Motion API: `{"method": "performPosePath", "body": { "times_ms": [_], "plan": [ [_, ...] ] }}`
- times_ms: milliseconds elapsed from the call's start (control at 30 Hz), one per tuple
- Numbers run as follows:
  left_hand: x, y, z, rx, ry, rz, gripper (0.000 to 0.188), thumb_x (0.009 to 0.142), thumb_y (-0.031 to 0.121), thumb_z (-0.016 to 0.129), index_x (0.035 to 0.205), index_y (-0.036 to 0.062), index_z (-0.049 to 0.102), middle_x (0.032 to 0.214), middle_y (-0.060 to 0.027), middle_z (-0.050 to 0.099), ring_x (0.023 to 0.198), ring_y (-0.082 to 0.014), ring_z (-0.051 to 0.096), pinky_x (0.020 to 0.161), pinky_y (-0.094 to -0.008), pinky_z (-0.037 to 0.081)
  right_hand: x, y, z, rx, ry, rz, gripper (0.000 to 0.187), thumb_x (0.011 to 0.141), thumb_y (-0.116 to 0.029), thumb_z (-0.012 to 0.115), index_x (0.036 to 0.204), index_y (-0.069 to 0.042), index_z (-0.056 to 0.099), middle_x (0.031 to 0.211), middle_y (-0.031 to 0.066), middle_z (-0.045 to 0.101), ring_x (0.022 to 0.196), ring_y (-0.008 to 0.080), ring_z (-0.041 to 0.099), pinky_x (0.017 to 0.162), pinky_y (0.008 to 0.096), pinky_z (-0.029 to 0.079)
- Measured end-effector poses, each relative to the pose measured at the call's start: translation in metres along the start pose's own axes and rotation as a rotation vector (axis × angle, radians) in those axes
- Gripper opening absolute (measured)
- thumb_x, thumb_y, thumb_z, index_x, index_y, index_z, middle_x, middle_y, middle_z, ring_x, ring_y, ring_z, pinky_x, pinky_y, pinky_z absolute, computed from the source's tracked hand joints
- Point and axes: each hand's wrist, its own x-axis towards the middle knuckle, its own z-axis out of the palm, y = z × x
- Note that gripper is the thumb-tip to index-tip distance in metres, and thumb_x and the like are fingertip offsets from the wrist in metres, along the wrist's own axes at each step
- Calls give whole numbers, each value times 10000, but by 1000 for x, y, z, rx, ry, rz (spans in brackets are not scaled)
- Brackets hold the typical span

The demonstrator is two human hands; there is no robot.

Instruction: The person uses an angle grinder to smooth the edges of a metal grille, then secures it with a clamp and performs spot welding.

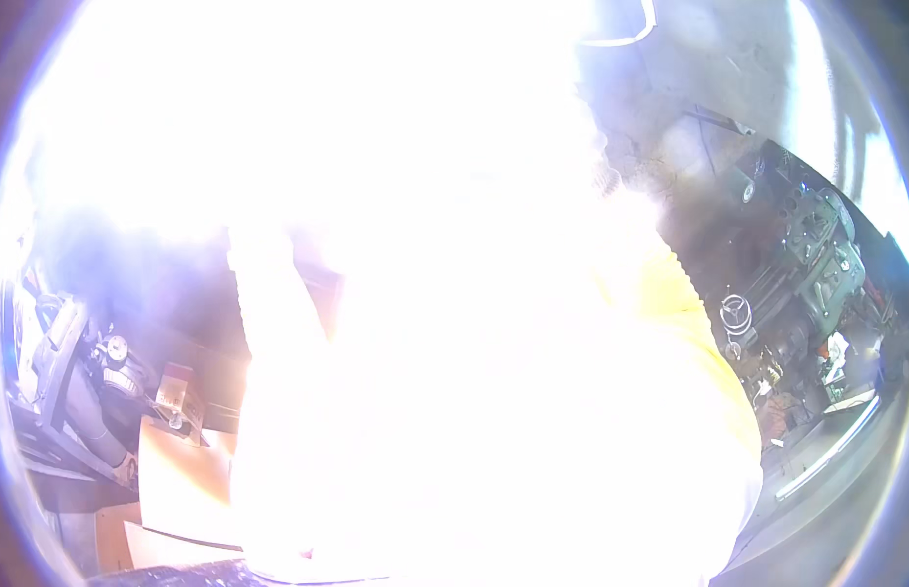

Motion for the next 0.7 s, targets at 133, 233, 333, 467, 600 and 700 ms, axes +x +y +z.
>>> {"method": "performPosePath", "body": {
  "times_ms": [133,233,333,467,600,700],
  "plan": [
    [14,19,-2,-3,350,354,467,998,233,353,1435,71,321,1500,-104,301,1356,-234,347,1093,-364,345,-5,2,6,28,89,38,443,781,-186,657,1203,-100,551,892,105,612,847,295,588,854,427,458],
    [13,-6,2,-152,192,90,456,999,231,357,1424,68,335,1478,-103,322,1335,-230,364,1078,-358,354,1,7,4,-98,138,-243,355,824,-150,652,1148,-52,546,926,82,617,786,198,590,761,346,487],
    [9,-8,2,-214,130,-3,445,999,230,362,1413,66,348,1456,-102,343,1314,-226,382,1064,-353,362,1,10,6,-97,129,-307,299,853,-113,660,1097,3,532,958,76,625,728,115,599,685,274,513],
    [13,-4,6,-240,154,11,431,1000,228,368,1398,62,367,1426,-101,371,1286,-221,405,1044,-346,374,-2,10,12,-128,187,-314,262,867,-97,639,1087,4,539,942,89,633,713,132,604,736,295,505],
    [14,0,2,-217,165,5,418,1000,226,374,1383,59,385,1397,-99,399,1258,-216,428,1025,-338,386,-4,14,15,-40,160,-296,356,873,-91,644,1184,-12,492,999,94,612,767,160,590,702,286,509],
    [12,10,-5,-145,216,83,408,1001,225,379,1372,57,398,1375,-98,420,1236,-212,446,1011,-333,394,-8,1,16,133,152,-118,491,868,-74,644,1315,-33,446,1125,86,563,938,204,564,809,294,495]
  ]
}}
